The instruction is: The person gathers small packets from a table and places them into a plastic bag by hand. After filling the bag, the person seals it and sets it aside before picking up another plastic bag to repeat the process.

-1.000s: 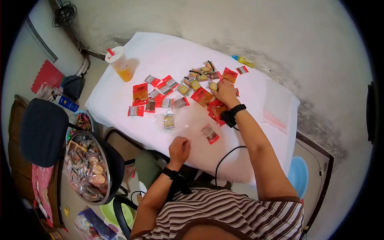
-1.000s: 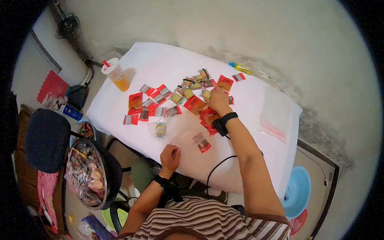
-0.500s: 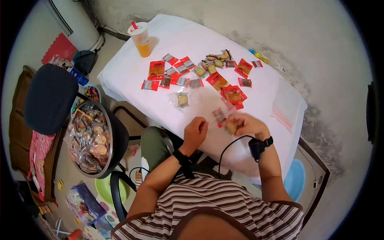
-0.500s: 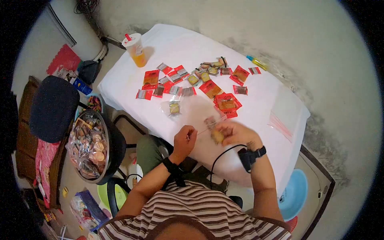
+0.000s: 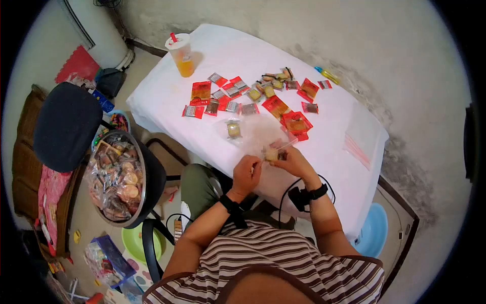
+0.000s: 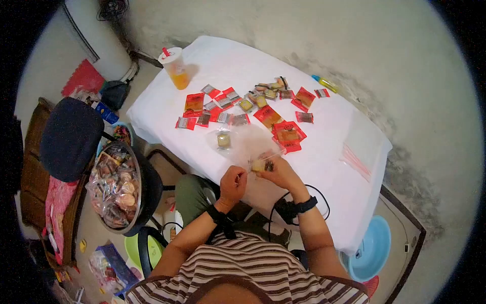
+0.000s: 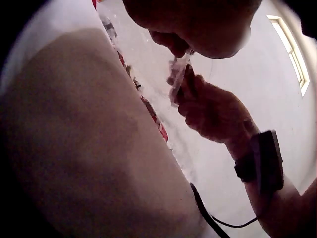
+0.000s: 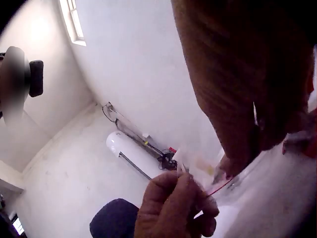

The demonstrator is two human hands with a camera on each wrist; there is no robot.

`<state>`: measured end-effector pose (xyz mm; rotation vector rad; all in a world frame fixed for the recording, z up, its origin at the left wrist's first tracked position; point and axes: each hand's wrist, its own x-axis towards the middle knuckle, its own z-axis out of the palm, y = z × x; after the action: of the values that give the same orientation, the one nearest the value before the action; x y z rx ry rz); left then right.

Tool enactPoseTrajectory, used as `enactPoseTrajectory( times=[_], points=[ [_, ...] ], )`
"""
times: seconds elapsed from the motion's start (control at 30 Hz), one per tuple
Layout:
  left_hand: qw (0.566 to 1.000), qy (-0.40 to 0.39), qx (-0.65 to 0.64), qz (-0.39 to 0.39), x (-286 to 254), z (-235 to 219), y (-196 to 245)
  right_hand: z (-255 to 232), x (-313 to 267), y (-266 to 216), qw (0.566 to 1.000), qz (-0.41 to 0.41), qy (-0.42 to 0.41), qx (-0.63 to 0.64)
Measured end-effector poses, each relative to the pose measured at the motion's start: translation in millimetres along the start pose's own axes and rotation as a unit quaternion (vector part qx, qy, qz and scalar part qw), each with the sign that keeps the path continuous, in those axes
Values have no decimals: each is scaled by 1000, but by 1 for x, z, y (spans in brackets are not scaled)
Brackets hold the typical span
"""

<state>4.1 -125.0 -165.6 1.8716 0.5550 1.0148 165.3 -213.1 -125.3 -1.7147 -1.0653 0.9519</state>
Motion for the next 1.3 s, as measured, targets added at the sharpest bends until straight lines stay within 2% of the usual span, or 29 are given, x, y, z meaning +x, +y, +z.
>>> enactPoseTrajectory(
  times=[0.03,0.07,0.1,0.13,0.17,0.2,0.27,0.3,0.37,0.43,0.47,0.53,0.57,0.63,0.67,0.73,0.77,0.83,0.87,0.9,0.93,1.0,1.07,1.1,1.13,1.17,1.23,1.27,1.3],
  points=[
    [999,3,-3,53,-2,4,-1,5,4,7,1000,3,4,-1],
    [994,7,-7,107,-2,9,-2,12,11,16,996,-45,65,-36],
    [994,6,-10,109,-2,12,-4,18,17,18,985,-94,125,-72],
    [992,-2,-7,127,-5,15,-4,25,21,14,984,-94,128,-75],
    [989,-11,-5,147,-7,19,-5,34,23,9,992,-28,110,63],
    [989,-12,-11,149,-10,20,-3,39,26,6,975,38,90,199],
    [996,-44,8,81,-15,15,-2,43,43,16,977,60,75,190],
    [995,-47,6,84,-16,14,-2,45,52,27,978,82,54,184],
    [998,-41,-10,35,-15,12,-2,50,63,37,978,72,65,184],
    [999,-36,-8,21,-10,10,-5,56,70,24,958,39,54,279],
    [1000,-28,-4,6,-7,8,-6,55,76,22,958,40,53,280],
    [1000,-26,-15,-9,-3,6,-8,53,89,19,980,53,36,187],
    [999,-22,-29,-20,-1,5,-9,57,94,26,980,51,32,188],
    [999,-20,-19,-18,1,3,-6,61,103,37,985,-60,124,99],
    [1000,-22,-13,-15,2,3,-5,60,102,44,986,-61,122,100],
    [1000,-25,-14,4,5,1,-6,53,87,26,957,-96,49,271],
    [999,-30,-17,22,5,0,-6,50,82,25,956,-96,47,272],
    [999,-45,-9,14,5,-2,-6,40,71,27,984,-115,38,127],
    [998,-61,-3,6,5,-3,-5,37,66,34,984,-116,37,128],
    [998,-60,0,6,5,-5,-3,36,61,42,989,-137,55,-2],
    [997,-79,-4,-4,6,-9,0,35,56,45,976,-157,71,-131],
    [995,-95,-5,-15,13,-14,-1,28,38,41,974,-163,64,-142],
    [977,32,117,177,37,-23,-11,22,25,29,972,-167,61,-152],
    [982,44,147,107,49,-29,-12,20,19,25,974,-156,68,-153],
    [971,49,208,106,61,-34,-26,19,12,21,975,-143,77,-154],
    [966,38,235,97,72,-39,-32,19,4,19,975,-141,78,-151],
    [950,-33,286,119,84,-42,-37,17,-8,16,978,-121,106,-135],
    [949,-35,287,123,87,-41,-38,15,-11,14,977,-123,110,-133],
    [935,-106,312,134,90,-39,-33,13,-14,13,955,-121,145,-229]
  ],
)
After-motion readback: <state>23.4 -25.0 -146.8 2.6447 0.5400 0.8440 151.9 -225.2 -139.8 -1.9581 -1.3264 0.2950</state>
